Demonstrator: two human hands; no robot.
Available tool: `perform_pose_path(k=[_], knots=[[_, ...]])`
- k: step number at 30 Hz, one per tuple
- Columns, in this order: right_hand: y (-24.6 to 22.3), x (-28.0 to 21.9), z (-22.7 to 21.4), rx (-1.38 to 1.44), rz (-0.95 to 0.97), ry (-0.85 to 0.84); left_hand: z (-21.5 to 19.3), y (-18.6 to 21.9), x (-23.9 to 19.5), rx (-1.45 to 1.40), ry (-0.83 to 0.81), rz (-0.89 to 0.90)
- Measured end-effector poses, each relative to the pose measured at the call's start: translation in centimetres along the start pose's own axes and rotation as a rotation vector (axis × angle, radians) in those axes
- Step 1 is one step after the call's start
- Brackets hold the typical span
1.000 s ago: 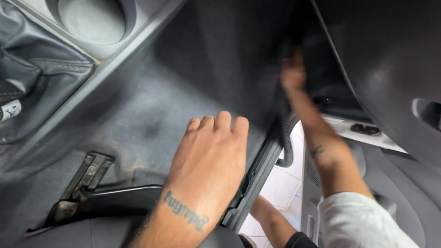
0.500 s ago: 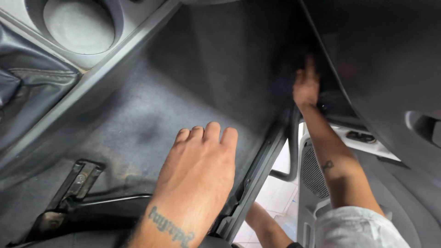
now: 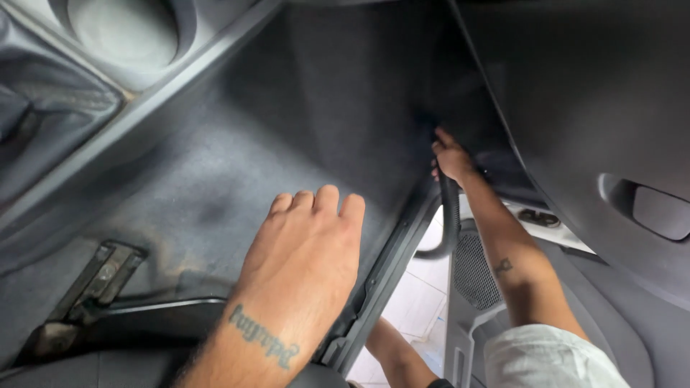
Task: Vacuuming the driver's side front seat and floor area of a car using a vacuum cleaner.
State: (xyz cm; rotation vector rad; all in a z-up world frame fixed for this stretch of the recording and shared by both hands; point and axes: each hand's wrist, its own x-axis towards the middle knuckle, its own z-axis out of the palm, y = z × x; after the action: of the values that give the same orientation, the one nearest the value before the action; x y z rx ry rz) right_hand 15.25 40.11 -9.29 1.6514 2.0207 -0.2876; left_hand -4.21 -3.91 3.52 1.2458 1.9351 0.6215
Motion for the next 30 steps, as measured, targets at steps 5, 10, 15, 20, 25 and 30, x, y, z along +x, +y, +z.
perform_pose_path(k=[5,10,15,20,25,30], knots=[[5.7,-1.1,3.5,0.57,0.046,-0.3,-0.1,0.2,0.1,0.028,-0.015,0.004],[4.0,-0.6,3.1,0.563,0.124,-0.242,0.7,0.2,0.3,0.068,0.027,0.003],[2.6,2.5,7.3,0.789,0.143,-0.065,0.9,0.3,0.4,0.039,-0.069,-0.01],[4.6,-7.1,6.6,0.849,0.134,-0.273,1.1,0.2,0.3,0.063,0.077,0.015],[2.4,-0.8,3.7,0.607,-0.016,-0.031,1.2,-0.1,0.6,0.076,0.037,0.02],[-1.2,-0.1,-0.4,0.206,-0.121,0.101,1.0,-0.4,1.6,-0.026,-0.077,-0.006]])
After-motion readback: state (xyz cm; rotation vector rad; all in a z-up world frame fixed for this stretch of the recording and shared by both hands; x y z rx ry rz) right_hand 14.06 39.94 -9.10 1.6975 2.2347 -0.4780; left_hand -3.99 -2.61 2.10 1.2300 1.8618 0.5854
